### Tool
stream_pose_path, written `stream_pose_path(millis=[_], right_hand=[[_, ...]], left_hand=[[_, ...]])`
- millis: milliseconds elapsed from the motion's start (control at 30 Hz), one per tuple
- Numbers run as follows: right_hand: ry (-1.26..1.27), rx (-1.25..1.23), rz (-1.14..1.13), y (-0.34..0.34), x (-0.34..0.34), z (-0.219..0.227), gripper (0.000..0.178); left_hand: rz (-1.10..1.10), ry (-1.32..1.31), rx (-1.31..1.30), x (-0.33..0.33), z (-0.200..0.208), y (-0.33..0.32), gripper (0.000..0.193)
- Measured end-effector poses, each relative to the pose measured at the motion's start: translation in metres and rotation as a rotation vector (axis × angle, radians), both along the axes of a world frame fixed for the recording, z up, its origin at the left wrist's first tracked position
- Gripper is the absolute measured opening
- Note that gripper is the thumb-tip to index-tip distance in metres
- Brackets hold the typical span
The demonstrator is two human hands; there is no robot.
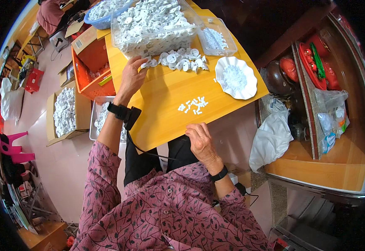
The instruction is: The person assembles components by hand, picking up a white plastic base and inserting a small white pin into it. They repeat this process for several units, occasionally reaching into a plastic container for more bases.
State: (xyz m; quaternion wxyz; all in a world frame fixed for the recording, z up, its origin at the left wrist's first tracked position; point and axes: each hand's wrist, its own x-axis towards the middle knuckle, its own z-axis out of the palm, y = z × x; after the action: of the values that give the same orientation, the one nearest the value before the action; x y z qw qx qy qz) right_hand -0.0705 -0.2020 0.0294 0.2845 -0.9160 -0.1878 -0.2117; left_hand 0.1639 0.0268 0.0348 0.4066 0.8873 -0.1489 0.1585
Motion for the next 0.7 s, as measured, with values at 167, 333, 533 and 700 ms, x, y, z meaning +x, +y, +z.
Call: stream_pose_path(millis=[167,333,533,700], right_hand=[[-0.002,0.069,-0.028,0.002,0.0,0.007,0.014],[0.05,0.183,-0.109,0.002,-0.004,0.004,0.019],[0.141,0.367,-0.146,0.0,-0.006,-0.002,0.019],[0.082,0.371,-0.179,0.002,-0.002,-0.004,0.014]], left_hand=[[-0.09,-0.093,0.204,0.021,-0.013,-0.016,0.037],[-0.131,-0.003,0.288,0.017,-0.007,-0.028,0.034],[-0.32,0.08,0.276,-0.03,-0.001,-0.028,0.032],[-0.424,0.119,0.215,-0.084,0.014,-0.03,0.035]])
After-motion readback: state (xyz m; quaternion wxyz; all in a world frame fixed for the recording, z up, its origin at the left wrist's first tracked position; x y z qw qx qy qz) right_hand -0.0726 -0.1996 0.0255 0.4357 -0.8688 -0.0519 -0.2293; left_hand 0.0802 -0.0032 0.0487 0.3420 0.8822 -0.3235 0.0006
